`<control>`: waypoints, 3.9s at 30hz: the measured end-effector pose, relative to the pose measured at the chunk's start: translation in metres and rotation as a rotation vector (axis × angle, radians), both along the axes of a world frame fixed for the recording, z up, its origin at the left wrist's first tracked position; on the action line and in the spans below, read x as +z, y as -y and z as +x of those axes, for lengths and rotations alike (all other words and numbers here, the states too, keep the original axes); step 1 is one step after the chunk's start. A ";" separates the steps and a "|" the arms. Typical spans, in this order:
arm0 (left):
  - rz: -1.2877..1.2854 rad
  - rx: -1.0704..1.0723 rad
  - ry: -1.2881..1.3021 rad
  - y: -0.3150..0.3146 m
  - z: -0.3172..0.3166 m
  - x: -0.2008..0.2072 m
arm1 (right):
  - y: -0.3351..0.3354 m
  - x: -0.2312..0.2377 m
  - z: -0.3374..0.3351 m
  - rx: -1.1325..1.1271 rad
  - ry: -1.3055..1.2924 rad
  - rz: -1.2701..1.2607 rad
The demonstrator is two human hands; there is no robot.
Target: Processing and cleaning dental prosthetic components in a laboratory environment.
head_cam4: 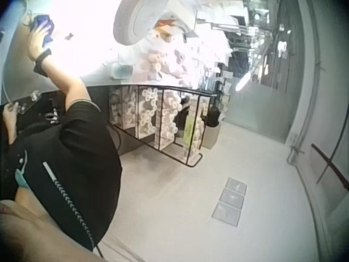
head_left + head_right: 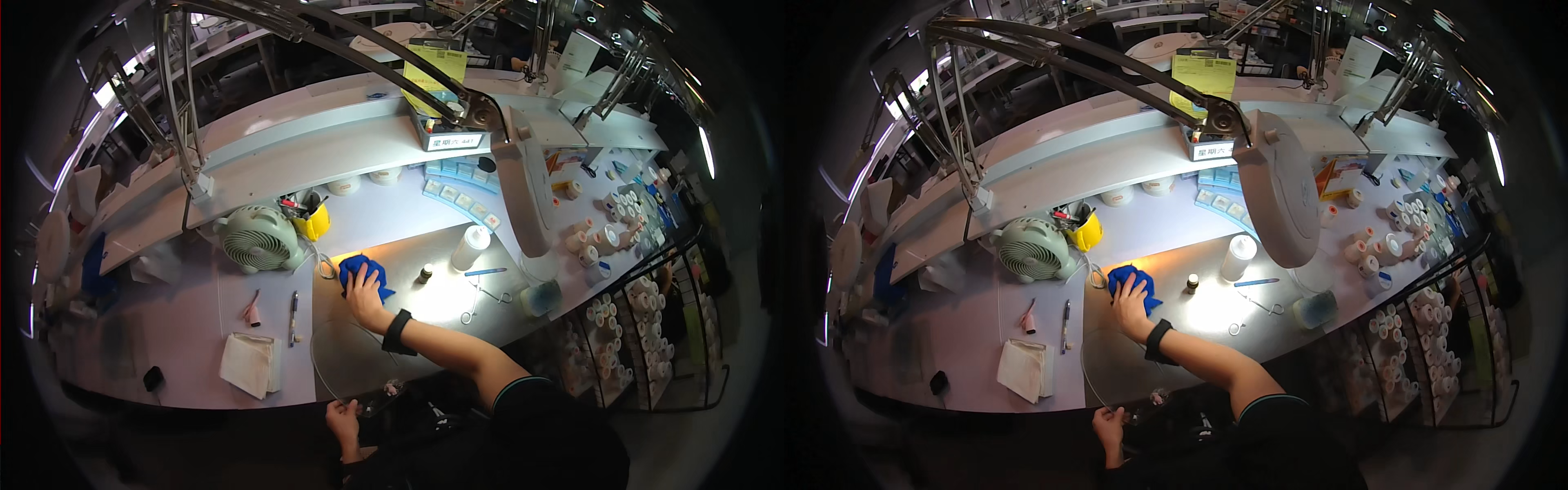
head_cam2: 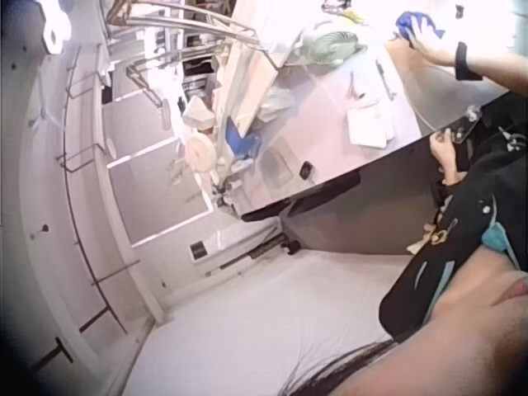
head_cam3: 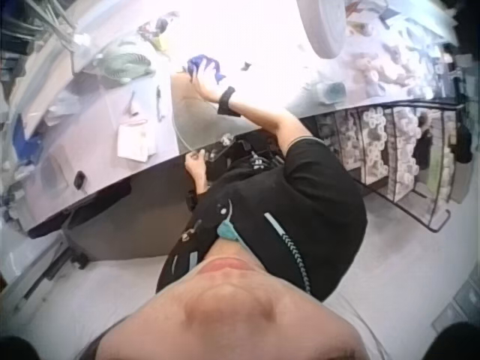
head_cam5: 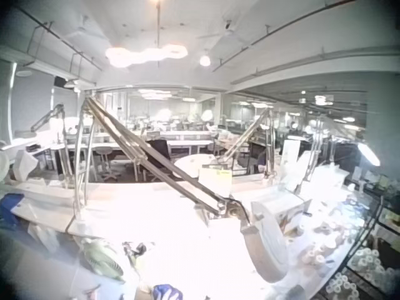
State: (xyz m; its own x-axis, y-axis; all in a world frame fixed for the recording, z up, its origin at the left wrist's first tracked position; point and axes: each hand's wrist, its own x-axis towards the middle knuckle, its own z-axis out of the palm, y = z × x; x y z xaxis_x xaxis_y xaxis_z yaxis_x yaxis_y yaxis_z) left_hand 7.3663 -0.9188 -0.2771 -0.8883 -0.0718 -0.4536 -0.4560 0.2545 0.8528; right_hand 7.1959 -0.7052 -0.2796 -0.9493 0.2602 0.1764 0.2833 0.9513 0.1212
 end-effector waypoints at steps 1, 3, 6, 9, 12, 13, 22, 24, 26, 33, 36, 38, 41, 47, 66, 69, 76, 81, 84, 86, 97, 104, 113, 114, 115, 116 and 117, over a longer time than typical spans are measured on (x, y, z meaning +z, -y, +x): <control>0.179 0.045 0.040 0.004 -0.001 -0.008 | 0.003 0.007 0.025 0.078 0.008 0.043; 0.241 0.020 0.142 0.004 -0.007 0.006 | -0.001 0.016 0.072 0.188 0.023 0.080; 0.263 -0.066 0.255 0.011 -0.021 0.021 | -0.025 0.030 0.110 0.223 0.063 0.025; 0.294 -0.105 0.347 0.008 -0.034 0.044 | -0.057 0.011 0.120 0.166 -0.040 -0.021; 0.344 -0.178 0.345 0.012 -0.045 0.054 | -0.078 0.058 0.133 0.073 -0.240 -0.627; 0.328 -0.194 0.343 0.015 -0.047 0.052 | -0.084 0.080 0.136 -0.091 -0.191 -0.698; 0.430 -0.211 0.349 0.022 -0.050 0.036 | -0.208 0.079 0.098 -0.553 -0.378 -0.667; 0.420 -0.218 0.353 0.024 -0.051 0.034 | -0.199 0.075 0.060 -0.462 -0.358 -0.683; 0.411 -0.236 0.357 0.026 -0.053 0.033 | -0.181 0.072 0.021 -0.343 -0.375 -0.754; 0.409 -0.262 0.347 0.027 -0.049 0.032 | -0.142 0.083 -0.021 -0.220 -0.187 -0.747; 0.465 -0.276 0.324 0.030 -0.047 0.030 | -0.175 0.071 0.035 -0.244 -0.166 -0.564; 0.489 -0.267 0.317 0.034 -0.046 0.031 | -0.185 0.061 0.080 -0.199 -0.119 -0.455; 0.560 -0.278 0.303 0.040 -0.050 0.033 | -0.165 0.065 0.100 -0.225 0.083 -0.726; 0.549 -0.276 0.233 0.044 -0.047 0.038 | -0.125 0.041 0.033 -0.006 -0.235 -0.792; 0.580 -0.020 0.103 0.062 -0.031 0.051 | -0.080 0.037 0.107 0.209 -0.186 -0.481; 0.557 0.007 0.070 0.060 -0.031 0.054 | -0.135 0.053 0.043 0.027 -0.542 -0.864; 0.445 0.166 0.070 0.045 -0.008 0.069 | -0.237 0.054 -0.090 0.006 -0.201 -0.843; 0.427 0.209 0.089 0.030 0.009 0.086 | -0.176 0.028 -0.088 -0.010 -0.348 -0.812; 0.379 0.220 0.056 0.021 0.006 0.089 | -0.150 0.032 -0.089 0.113 -0.334 -0.737; 0.381 0.242 0.046 0.015 0.004 0.087 | -0.146 0.037 -0.097 0.111 -0.248 -0.659; 0.390 0.271 0.057 -0.005 0.002 0.089 | -0.188 0.014 -0.125 0.270 -0.209 -0.385; 0.369 0.153 0.054 -0.025 -0.010 0.112 | -0.208 0.000 -0.053 -0.287 0.051 -0.283; 0.358 0.037 0.043 -0.019 -0.012 0.108 | -0.326 0.052 -0.007 -0.422 0.019 -0.263; 0.363 0.044 0.044 -0.017 -0.011 0.103 | -0.339 0.050 -0.007 -0.485 0.098 -0.325; 0.365 0.036 0.044 -0.014 -0.009 0.098 | -0.349 0.046 -0.003 -0.479 0.100 -0.319; 0.366 0.025 0.046 -0.011 -0.007 0.095 | -0.353 0.042 0.003 -0.351 0.109 -0.347; 0.398 0.035 0.046 -0.011 -0.006 0.089 | -0.357 0.037 0.005 -0.224 0.119 -0.373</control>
